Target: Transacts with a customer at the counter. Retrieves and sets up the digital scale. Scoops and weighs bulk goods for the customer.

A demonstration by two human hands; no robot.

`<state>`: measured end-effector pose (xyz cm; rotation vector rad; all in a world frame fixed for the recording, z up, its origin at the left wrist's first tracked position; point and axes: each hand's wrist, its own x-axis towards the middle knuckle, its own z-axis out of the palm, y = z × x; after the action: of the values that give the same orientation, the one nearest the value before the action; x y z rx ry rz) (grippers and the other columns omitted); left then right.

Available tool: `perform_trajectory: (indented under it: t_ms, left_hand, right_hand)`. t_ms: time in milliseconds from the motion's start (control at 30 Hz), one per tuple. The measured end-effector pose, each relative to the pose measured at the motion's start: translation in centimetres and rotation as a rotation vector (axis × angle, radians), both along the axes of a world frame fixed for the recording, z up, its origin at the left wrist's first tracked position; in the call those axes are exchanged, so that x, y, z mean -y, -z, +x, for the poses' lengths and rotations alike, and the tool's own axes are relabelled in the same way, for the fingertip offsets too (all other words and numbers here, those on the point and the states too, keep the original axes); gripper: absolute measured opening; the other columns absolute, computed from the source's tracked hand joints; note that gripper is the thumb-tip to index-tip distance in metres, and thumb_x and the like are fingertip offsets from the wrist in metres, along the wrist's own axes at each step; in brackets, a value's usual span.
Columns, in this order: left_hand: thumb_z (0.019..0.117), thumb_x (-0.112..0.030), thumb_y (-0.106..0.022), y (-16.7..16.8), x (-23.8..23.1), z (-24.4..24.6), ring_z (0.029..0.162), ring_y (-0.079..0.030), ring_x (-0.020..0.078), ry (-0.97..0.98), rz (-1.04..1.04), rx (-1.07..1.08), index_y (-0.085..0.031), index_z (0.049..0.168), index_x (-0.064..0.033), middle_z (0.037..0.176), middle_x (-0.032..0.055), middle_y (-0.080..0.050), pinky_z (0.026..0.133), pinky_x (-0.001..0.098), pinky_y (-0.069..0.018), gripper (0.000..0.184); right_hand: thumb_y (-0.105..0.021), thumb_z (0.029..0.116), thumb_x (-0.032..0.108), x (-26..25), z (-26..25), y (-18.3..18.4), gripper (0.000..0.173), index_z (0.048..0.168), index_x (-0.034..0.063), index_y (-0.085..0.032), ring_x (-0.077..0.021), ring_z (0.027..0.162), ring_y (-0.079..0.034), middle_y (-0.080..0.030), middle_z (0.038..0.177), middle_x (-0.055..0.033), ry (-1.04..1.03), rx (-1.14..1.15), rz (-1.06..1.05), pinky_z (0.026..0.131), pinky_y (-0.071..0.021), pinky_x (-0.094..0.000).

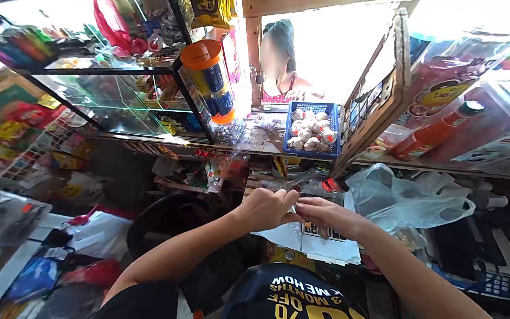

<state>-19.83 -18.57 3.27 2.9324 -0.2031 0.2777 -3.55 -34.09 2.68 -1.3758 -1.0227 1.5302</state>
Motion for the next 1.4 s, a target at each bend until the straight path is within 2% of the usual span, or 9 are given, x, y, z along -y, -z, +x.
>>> perform_trajectory:
  t_ms: [133, 233, 300, 467, 667, 767, 1033, 1267, 1400]
  left_hand:
    - [0.1085, -0.020, -0.047, 0.6, 0.5, -0.7, 0.062, -0.064, 0.0252, 0.077, -0.231, 0.003, -0.063, 0.098, -0.0050, 0.074, 0.0092, -0.061, 0.053, 0.0417, -0.0504, 0.024]
    - [0.1088, -0.017, -0.044, 1.4, 1.1, -0.8, 0.064, -0.057, 0.0163, -0.106, -0.730, -0.101, -0.065, 0.095, -0.0001, 0.072, 0.0079, -0.059, 0.063, 0.0331, -0.0484, 0.030]
    - [0.1109, -0.019, -0.036, 2.5, 2.5, -1.0, 0.054, -0.039, 0.0018, -0.231, -1.277, -0.162, -0.058, 0.093, -0.0069, 0.068, -0.0053, -0.044, 0.052, 0.0177, -0.0335, 0.031]
    - [0.1057, -0.044, -0.051, 7.5, 6.0, -1.5, 0.064, -0.048, 0.0000, 0.177, -2.225, -0.251, -0.056, 0.091, -0.0264, 0.077, -0.0119, -0.053, 0.055, 0.0173, -0.0388, 0.023]
    - [0.0971, -0.005, -0.065, 8.0, 0.6, -1.0, 0.083, -0.067, 0.0036, -0.006, -1.574, 0.020, -0.075, 0.104, -0.0033, 0.098, -0.0033, -0.072, 0.077, 0.0243, -0.0582, 0.012]
    - [0.0918, 0.000, -0.071, 5.6, 2.0, -1.0, 0.081, -0.070, 0.0078, -0.362, -1.348, 0.260, -0.072, 0.105, 0.0017, 0.095, 0.0031, -0.074, 0.077, 0.0260, -0.0608, 0.013]
    - [0.0852, -0.002, -0.077, 10.7, 7.7, 0.8, 0.084, -0.072, 0.0113, -0.580, -0.772, 0.673, -0.076, 0.095, 0.0012, 0.091, 0.0104, -0.073, 0.081, 0.0235, -0.0605, 0.010]
    - [0.0956, -0.012, -0.063, 11.4, 6.4, -1.5, 0.131, -0.048, 0.0198, -0.271, -1.205, 0.343, -0.068, 0.095, -0.0040, 0.130, 0.0117, -0.059, 0.113, 0.0387, -0.0359, 0.009]
    - [0.1049, -0.011, -0.045, 12.2, 7.0, -1.8, 0.123, -0.059, 0.0163, -0.237, -1.414, 0.177, -0.053, 0.116, 0.0085, 0.130, 0.0158, -0.061, 0.105, 0.0350, -0.0492, 0.024]
  right_hand:
    - [-0.052, 0.1056, 0.024, 2.3, 0.3, 1.6, 0.020, 0.109, 0.0077, -0.062, 0.0002, 0.075, -0.055, -0.061, 0.090, 0.0021, -0.027, 0.368, 0.294, 0.065, -0.0454, -0.0163]
    - [-0.063, 0.0974, 0.020, 2.1, -0.4, 2.5, 0.016, 0.099, 0.0096, -0.075, -0.0217, 0.099, -0.062, -0.065, 0.099, -0.0075, 0.157, 0.892, 0.499, 0.089, -0.0519, -0.0428]
    - [-0.068, 0.0912, 0.022, 1.0, -0.7, 2.4, 0.015, 0.095, 0.0139, -0.081, -0.0214, 0.079, -0.062, -0.065, 0.080, -0.0037, 0.392, 1.038, 0.522, 0.077, -0.0491, -0.0464]
    - [-0.070, 0.0937, 0.010, -1.0, -0.7, -1.0, 0.011, 0.101, 0.0046, -0.077, -0.0036, 0.079, -0.070, -0.076, 0.089, 0.0006, 0.336, 0.124, 0.420, 0.076, -0.0594, -0.0217]
    - [-0.072, 0.0925, 0.015, -0.2, 0.7, -0.8, 0.013, 0.097, 0.0053, -0.077, -0.0032, 0.068, -0.063, -0.073, 0.082, 0.0010, -0.373, 0.371, 0.308, 0.065, -0.0544, -0.0258]
    - [-0.068, 0.0930, 0.015, 0.2, -0.8, 1.8, 0.017, 0.104, 0.0025, -0.071, -0.0120, 0.075, -0.069, -0.073, 0.086, -0.0039, 0.111, 0.516, 0.185, 0.074, -0.0587, -0.0353]
    - [-0.053, 0.1064, 0.012, 0.0, -4.9, 5.6, 0.024, 0.130, 0.0113, -0.054, -0.0004, 0.062, -0.056, -0.072, 0.105, -0.0034, 0.828, -0.506, -0.154, 0.050, -0.0414, -0.0135]
    - [-0.056, 0.0949, 0.001, 1.9, -4.1, 7.0, 0.014, 0.107, 0.0077, -0.058, -0.0020, 0.058, -0.049, -0.061, 0.079, 0.0013, 0.713, -0.321, -0.164, 0.054, -0.0424, -0.0166]
    - [-0.052, 0.0974, 0.003, 2.7, -3.9, 7.3, 0.016, 0.112, 0.0073, -0.049, -0.0005, 0.060, -0.046, -0.054, 0.077, 0.0051, 0.567, -0.158, -0.074, 0.058, -0.0393, -0.0173]
